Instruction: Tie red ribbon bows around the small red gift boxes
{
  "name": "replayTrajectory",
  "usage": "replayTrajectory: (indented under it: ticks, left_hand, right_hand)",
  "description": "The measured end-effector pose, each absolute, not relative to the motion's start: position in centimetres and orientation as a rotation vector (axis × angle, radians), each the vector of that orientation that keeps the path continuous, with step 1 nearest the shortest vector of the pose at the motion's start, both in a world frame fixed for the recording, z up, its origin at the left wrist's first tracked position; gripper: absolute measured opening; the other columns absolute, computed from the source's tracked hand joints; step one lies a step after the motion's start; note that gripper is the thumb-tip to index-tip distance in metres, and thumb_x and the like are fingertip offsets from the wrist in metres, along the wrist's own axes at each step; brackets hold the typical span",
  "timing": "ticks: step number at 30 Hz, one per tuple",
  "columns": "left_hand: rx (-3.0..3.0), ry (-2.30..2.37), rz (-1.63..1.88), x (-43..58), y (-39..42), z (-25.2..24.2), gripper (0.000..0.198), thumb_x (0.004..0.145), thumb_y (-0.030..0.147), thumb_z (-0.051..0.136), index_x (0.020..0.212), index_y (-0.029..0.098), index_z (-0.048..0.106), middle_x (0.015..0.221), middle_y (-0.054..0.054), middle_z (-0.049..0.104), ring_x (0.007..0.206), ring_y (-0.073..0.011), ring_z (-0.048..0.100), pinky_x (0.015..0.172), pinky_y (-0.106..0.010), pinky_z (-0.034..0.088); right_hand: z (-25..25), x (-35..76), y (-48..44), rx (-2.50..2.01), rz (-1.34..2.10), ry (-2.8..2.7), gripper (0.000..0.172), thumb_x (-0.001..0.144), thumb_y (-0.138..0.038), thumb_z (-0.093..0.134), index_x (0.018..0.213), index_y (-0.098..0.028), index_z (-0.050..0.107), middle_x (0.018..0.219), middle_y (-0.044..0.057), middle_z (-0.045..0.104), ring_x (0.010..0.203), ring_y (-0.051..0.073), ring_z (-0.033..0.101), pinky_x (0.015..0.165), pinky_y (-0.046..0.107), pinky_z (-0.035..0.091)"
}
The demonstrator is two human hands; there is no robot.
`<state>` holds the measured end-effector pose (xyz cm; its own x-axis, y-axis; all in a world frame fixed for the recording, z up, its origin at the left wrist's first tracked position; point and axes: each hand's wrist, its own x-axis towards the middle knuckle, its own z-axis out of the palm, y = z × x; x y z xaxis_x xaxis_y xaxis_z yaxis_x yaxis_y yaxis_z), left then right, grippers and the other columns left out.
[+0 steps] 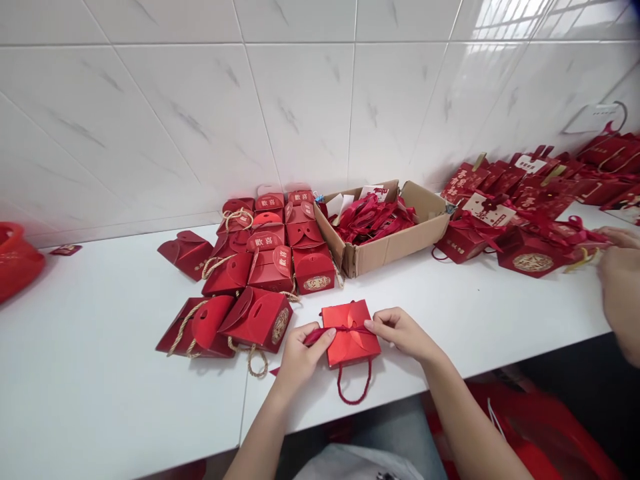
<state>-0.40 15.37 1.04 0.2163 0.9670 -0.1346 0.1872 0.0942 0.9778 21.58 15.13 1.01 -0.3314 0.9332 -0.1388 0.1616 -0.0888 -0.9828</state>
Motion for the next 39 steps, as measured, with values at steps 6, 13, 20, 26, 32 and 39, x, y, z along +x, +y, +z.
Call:
replayTrajectory:
  ticks: [6, 13, 20, 26, 32, 39]
  left_hand:
    - [1.315, 1.233, 0.868, -0.9, 15.5, 0.6, 0.048, 0.074, 0.046, 0.064, 0.054, 0.018, 0.031, 0.057, 0.005, 0.024, 0.055, -0.0086, 0.025, 0.054, -0.023, 0.022]
    - [1.387, 1.154, 0.843, -1.9, 16.0, 1.1, 0.041, 0.076, 0.046, 0.058, 0.057, 0.018, 0.035, 0.058, 0.005, 0.030, 0.057, -0.0096, 0.030, 0.055, -0.024, 0.023]
    - [1.578, 1.232, 0.862, -1.8, 16.1, 1.1, 0.031, 0.077, 0.040, 0.060, 0.066, 0.019, 0.040, 0.062, 0.005, 0.035, 0.058, -0.0103, 0.035, 0.058, -0.024, 0.030]
    - [1.920, 1.265, 1.113, -0.2, 15.7, 3.9, 0.021, 0.078, 0.033, 0.061, 0.095, 0.020, 0.058, 0.102, -0.006, 0.060, 0.099, -0.0216, 0.053, 0.091, -0.037, 0.036]
    - [1.928, 1.166, 1.018, 3.3, 16.1, 6.3, 0.012, 0.080, 0.032, 0.061, 0.082, 0.021, 0.065, 0.084, -0.003, 0.070, 0.085, -0.0203, 0.062, 0.088, -0.039, 0.037]
    - [2.026, 1.074, 1.158, 3.7, 16.8, 6.4, 0.004, 0.078, 0.021, 0.064, 0.075, 0.021, 0.066, 0.076, -0.001, 0.069, 0.078, -0.0173, 0.061, 0.081, -0.035, 0.042]
  right_hand:
    - [0.8, 21.9, 15.0, -1.234, 1.456, -1.513, 0.050, 0.082, -0.051, 0.056, 0.052, -0.017, 0.037, 0.051, -0.006, 0.029, 0.047, 0.005, 0.025, 0.047, 0.023, 0.019]
    - [1.0, 24.4, 14.9, -0.995, 1.717, -1.552, 0.034, 0.083, -0.043, 0.060, 0.066, -0.013, 0.058, 0.060, 0.000, 0.054, 0.055, 0.007, 0.046, 0.055, 0.021, 0.036]
    - [1.6, 25.4, 14.5, -0.622, 1.665, -1.365, 0.018, 0.082, -0.033, 0.063, 0.086, -0.016, 0.067, 0.066, 0.003, 0.065, 0.063, 0.014, 0.061, 0.062, 0.028, 0.050]
    - [3.9, 23.4, 14.5, -0.750, 1.636, -1.373, 0.016, 0.087, -0.028, 0.059, 0.097, -0.017, 0.064, 0.070, 0.002, 0.067, 0.065, 0.011, 0.062, 0.067, 0.027, 0.052]
    - [4.5, 21.2, 14.3, -0.843, 1.672, -1.356, 0.024, 0.086, -0.035, 0.058, 0.102, -0.019, 0.051, 0.074, 0.001, 0.067, 0.067, 0.010, 0.062, 0.066, 0.025, 0.052]
    - [4.6, 20.4, 14.3, -1.077, 1.570, -1.381, 0.033, 0.082, -0.041, 0.061, 0.105, -0.018, 0.057, 0.071, 0.001, 0.066, 0.059, 0.010, 0.059, 0.059, 0.024, 0.049]
